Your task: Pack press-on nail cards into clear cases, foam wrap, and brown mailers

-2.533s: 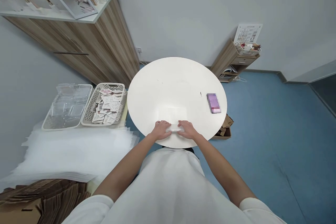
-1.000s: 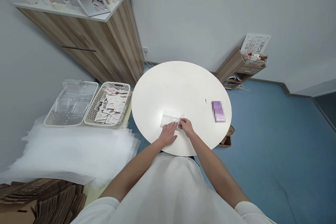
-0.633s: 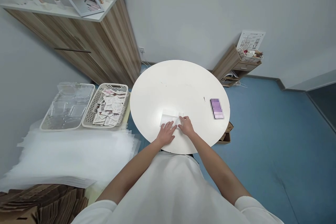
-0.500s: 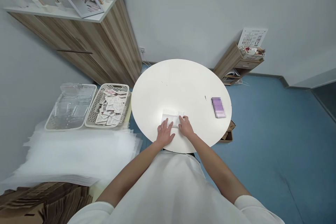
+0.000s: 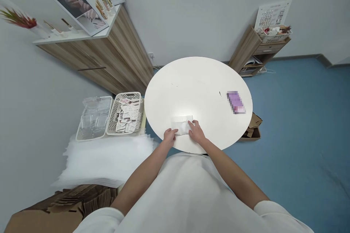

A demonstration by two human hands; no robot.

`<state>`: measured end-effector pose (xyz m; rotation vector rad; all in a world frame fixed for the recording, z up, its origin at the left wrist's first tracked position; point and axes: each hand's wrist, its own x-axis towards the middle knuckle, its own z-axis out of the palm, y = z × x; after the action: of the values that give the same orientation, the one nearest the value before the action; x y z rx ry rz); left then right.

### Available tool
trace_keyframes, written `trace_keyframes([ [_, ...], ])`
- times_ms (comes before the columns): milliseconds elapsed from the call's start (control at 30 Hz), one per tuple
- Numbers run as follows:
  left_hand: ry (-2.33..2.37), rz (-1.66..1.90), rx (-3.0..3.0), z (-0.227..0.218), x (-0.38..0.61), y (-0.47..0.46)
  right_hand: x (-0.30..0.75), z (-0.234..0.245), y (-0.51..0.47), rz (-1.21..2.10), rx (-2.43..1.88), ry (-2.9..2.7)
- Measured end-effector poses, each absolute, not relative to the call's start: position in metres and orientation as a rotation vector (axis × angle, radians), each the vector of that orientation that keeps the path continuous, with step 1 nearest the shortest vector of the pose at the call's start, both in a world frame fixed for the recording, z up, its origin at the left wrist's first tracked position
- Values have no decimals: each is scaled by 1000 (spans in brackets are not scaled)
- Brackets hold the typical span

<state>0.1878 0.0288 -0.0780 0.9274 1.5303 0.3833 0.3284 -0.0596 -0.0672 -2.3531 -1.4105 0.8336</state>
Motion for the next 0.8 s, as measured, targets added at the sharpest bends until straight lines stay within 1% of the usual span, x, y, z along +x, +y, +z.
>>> trace_keyframes([
  [167, 1359, 259, 1162, -65, 189, 30, 329, -73, -58, 837, -2291, -1321],
  [333, 1180, 115, 1660, -58, 213, 25, 335, -79, -57, 973, -2178, -1256],
  [500, 1080, 5, 1929, -59, 229, 13, 343, -78, -60, 1054, -2016, -1110],
  [600, 992, -11, 2088, -60, 224, 2, 341, -75, -59, 1030, -1982, -989],
  [700, 872, -2, 2216, -61, 212, -7, 334, -74, -55, 981, -2079, -903],
  [800, 813, 99, 2260, -62, 201, -8, 330, -76, -52, 923, -2144, -913],
])
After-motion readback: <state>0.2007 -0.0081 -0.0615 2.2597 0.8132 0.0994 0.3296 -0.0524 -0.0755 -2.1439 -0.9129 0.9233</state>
